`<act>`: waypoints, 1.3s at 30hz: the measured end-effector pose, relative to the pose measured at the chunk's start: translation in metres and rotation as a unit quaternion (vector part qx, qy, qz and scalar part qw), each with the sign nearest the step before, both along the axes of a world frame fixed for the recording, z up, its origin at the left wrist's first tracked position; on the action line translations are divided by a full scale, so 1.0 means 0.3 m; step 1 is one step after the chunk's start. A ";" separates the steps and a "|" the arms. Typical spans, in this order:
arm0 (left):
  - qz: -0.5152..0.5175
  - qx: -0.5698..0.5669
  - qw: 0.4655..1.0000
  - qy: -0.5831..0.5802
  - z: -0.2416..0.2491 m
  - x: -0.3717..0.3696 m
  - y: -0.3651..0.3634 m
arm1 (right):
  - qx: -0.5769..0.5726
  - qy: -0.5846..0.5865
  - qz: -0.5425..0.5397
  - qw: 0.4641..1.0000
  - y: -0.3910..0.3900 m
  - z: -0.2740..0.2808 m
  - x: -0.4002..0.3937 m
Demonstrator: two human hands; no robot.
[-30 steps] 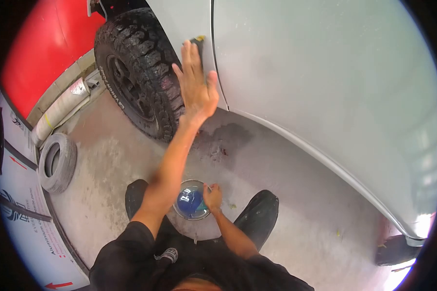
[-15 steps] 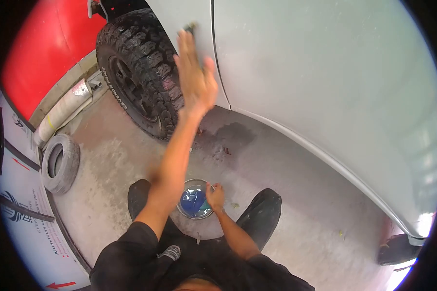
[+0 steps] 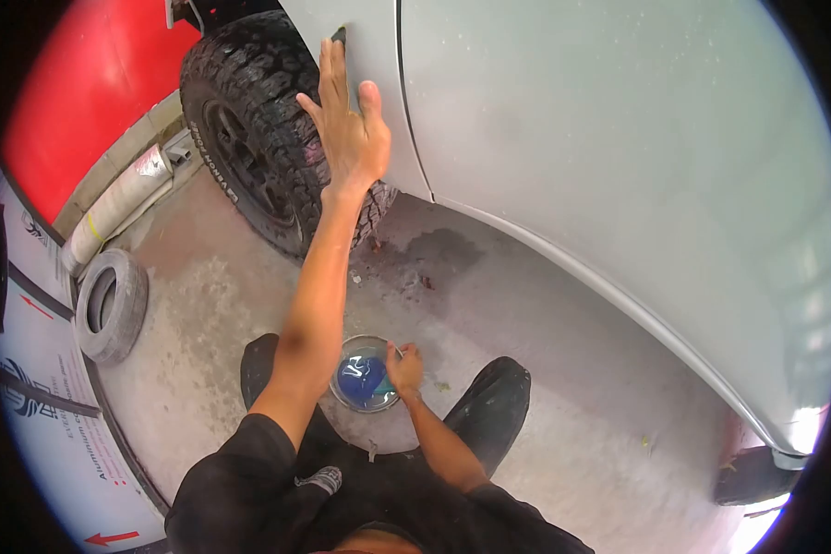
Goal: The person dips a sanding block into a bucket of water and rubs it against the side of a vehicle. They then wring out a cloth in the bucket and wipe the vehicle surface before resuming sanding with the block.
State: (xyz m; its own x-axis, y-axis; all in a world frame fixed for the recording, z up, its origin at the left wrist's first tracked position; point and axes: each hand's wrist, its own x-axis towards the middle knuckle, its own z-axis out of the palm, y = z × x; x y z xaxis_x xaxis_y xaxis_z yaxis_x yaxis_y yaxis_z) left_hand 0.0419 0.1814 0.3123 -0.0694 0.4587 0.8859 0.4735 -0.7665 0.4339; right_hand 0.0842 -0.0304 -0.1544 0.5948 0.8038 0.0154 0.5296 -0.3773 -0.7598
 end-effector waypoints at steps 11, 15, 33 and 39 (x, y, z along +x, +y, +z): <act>-0.010 -0.003 1.000 -0.016 0.000 0.008 -0.013 | 0.031 0.033 -0.003 0.999 -0.001 -0.023 -0.009; -0.020 -0.009 0.999 0.027 -0.099 -0.005 -0.055 | -0.025 0.038 0.015 0.999 -0.023 0.025 -0.010; 0.033 -0.021 0.997 0.068 -0.156 0.047 -0.086 | 0.005 -0.016 0.007 1.000 -0.032 -0.004 -0.017; 0.037 -0.019 0.999 -0.029 0.011 0.017 0.000 | 0.000 0.009 0.001 1.000 -0.014 0.014 -0.019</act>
State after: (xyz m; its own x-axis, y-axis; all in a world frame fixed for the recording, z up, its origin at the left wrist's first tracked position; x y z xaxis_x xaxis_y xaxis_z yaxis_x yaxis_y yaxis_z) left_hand 0.0469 0.1813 0.3155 -0.1556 0.4836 0.8613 0.5018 -0.7124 0.4906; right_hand 0.0786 -0.0347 -0.1503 0.5932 0.8050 0.0058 0.5172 -0.3756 -0.7690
